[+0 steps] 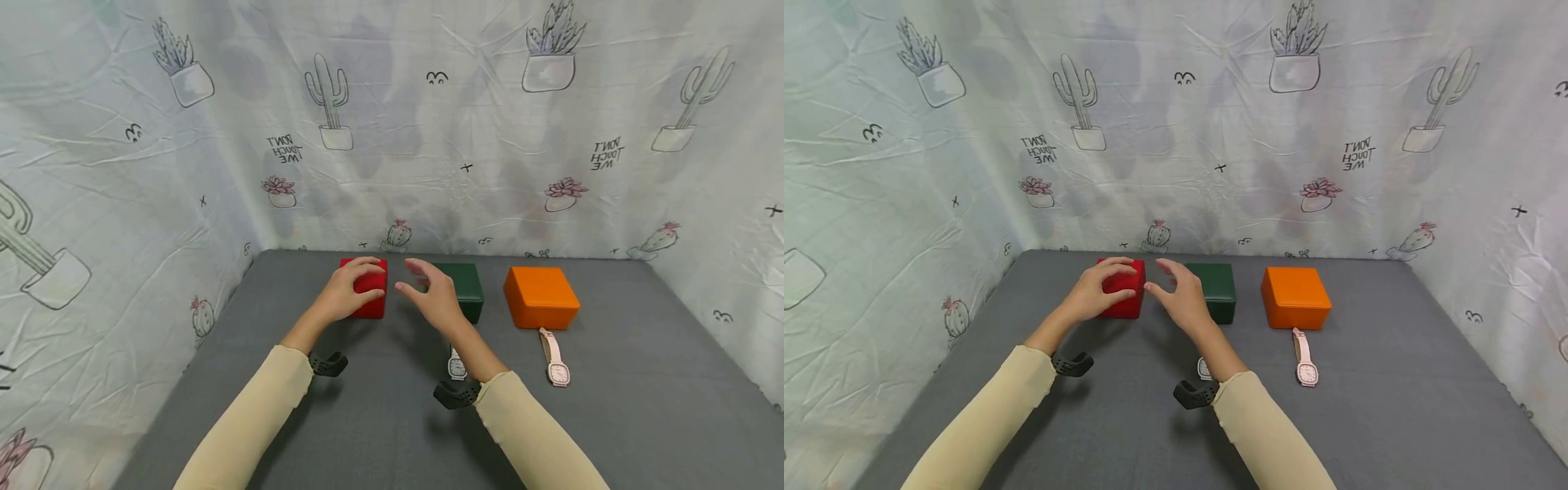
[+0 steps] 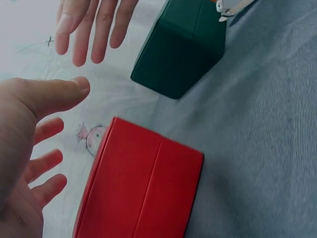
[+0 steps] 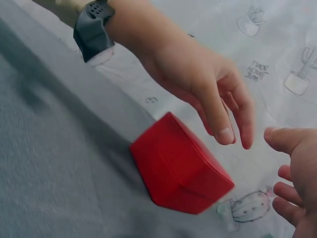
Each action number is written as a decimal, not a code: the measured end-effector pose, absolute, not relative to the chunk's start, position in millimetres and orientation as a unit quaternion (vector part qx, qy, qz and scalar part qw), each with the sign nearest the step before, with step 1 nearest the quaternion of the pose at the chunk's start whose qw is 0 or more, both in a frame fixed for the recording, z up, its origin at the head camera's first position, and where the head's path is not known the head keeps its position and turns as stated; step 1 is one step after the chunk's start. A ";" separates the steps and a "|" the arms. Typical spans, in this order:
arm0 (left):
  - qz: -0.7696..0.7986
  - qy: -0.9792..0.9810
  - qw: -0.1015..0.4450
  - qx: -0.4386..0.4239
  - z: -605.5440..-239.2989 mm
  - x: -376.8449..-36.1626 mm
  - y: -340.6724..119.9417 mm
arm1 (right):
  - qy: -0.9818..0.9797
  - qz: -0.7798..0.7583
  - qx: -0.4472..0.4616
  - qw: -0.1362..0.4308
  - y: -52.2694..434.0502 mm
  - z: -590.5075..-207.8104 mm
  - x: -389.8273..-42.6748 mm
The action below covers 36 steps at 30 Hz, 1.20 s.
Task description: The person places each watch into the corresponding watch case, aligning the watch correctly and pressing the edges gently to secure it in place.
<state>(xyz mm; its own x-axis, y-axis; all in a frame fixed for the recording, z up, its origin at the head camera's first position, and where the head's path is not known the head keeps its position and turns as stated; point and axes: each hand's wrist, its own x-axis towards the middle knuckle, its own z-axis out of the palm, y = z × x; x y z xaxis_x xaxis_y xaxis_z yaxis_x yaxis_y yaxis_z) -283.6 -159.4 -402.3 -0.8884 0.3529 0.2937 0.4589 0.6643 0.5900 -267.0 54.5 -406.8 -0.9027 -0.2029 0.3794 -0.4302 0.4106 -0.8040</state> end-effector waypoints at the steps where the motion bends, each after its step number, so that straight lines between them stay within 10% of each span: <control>1: -0.344 -0.908 0.078 -0.229 -402.5 -284.1 -157.5 | -0.834 0.504 0.190 0.118 57.6 -406.5 -267.0; 36: -0.307 -0.892 0.045 -0.329 -417.2 -298.8 -93.4 | -0.909 0.364 0.127 0.160 142.3 -437.0 -264.3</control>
<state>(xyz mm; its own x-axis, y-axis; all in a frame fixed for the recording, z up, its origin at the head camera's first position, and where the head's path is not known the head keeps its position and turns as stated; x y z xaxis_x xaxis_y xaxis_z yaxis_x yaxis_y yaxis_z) -298.8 -93.4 -417.2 -0.7794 0.5594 0.2822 0.6146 0.5951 0.5177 -264.3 142.3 -437.0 -0.9163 -0.1140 0.3839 -0.3477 0.7022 -0.6213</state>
